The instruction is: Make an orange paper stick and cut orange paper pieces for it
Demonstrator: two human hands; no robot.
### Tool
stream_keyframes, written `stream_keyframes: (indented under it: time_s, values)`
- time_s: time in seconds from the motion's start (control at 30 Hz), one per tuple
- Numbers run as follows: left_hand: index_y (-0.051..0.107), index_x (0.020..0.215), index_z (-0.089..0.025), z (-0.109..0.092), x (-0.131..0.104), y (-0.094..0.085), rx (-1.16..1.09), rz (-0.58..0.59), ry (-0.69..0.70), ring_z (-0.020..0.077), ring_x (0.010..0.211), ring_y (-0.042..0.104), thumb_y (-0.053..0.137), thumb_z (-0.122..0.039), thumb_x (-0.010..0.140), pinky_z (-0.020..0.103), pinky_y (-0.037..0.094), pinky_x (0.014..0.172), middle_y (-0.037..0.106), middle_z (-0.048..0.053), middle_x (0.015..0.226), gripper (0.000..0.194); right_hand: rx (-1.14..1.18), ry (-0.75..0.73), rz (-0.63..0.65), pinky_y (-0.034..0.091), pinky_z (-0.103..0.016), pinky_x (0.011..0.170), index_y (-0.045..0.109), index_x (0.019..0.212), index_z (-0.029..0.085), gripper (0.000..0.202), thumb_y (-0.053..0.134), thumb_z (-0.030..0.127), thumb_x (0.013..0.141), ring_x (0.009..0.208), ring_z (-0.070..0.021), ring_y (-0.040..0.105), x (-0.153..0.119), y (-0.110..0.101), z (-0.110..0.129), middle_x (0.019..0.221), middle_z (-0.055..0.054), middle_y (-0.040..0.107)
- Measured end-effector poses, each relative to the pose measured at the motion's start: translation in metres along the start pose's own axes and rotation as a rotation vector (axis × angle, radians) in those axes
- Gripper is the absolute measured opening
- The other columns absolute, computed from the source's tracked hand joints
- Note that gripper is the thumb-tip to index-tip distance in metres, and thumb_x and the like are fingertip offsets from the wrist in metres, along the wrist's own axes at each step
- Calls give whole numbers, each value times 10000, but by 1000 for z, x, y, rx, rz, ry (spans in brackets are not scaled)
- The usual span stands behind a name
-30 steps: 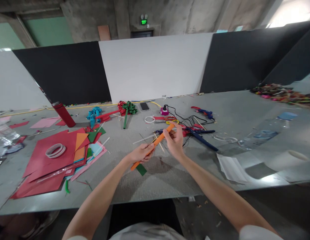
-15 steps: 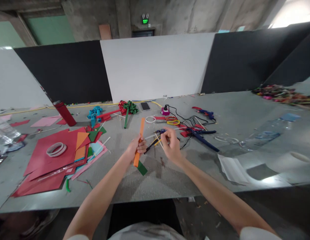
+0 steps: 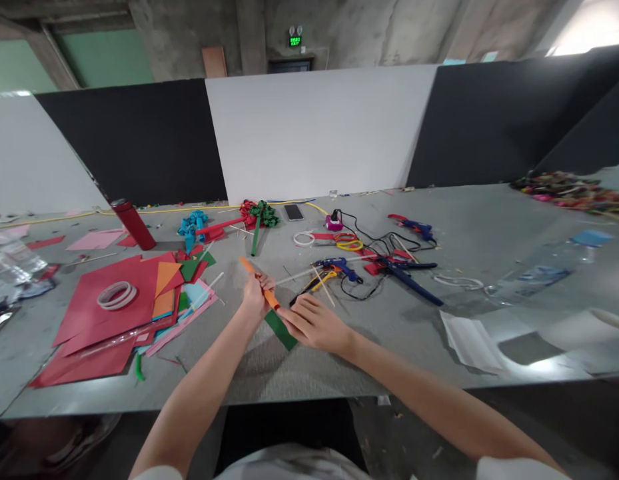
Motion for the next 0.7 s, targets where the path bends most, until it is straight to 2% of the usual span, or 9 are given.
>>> stream_keyframes:
  time_s: [0.2, 0.33, 0.47, 0.6, 0.7]
  values:
    - [312, 702, -212, -12, 2, -6, 113, -61, 125, 43, 376, 274, 329, -256, 1055, 126, 236, 386, 241, -85, 551, 356, 15, 53, 52, 522, -427, 797, 519, 1405, 205, 446, 479, 159, 964, 833, -242, 597, -2, 5, -7, 882, -83, 632]
    - [293, 690, -215, -17, 3, -5, 184, -48, 178, 48, 385, 268, 368, -338, 1054, 132, 256, 388, 240, -81, 548, 391, -16, 82, 117, 516, -427, 824, 570, 1375, 220, 429, 483, 157, 959, 864, -244, 591, 0, 5, -11, 899, -89, 620]
    - [326, 696, -215, -17, 0, -5, 122, -50, 197, 60, 388, 278, 303, -301, 1061, 137, 250, 382, 252, -76, 539, 375, -69, 58, 189, 505, -433, 842, 588, 1357, 202, 406, 481, 157, 968, 885, -252, 583, 2, 8, -10, 934, -100, 627]
    - [339, 707, -223, -20, -2, -2, 41, -32, 224, 77, 387, 255, 289, -290, 1060, 153, 228, 366, 233, -81, 520, 362, -36, 105, 177, 512, -432, 826, 591, 1332, 156, 380, 445, 164, 982, 883, -258, 589, 1, 15, -14, 921, -108, 631]
    - [331, 707, -224, -26, 0, 0, 23, -20, 243, 73, 380, 219, 295, -324, 1066, 160, 194, 359, 217, -89, 516, 375, 78, 203, 131, 528, -421, 832, 569, 1336, 156, 384, 405, 145, 989, 893, -247, 601, 0, 18, -19, 927, -101, 637]
Point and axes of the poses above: each hand's wrist, its own x-axis towards the middle knuckle, its own y-axis out of the palm, z = x × y, the point moved 10 cm from there along x, towards the middle knuckle
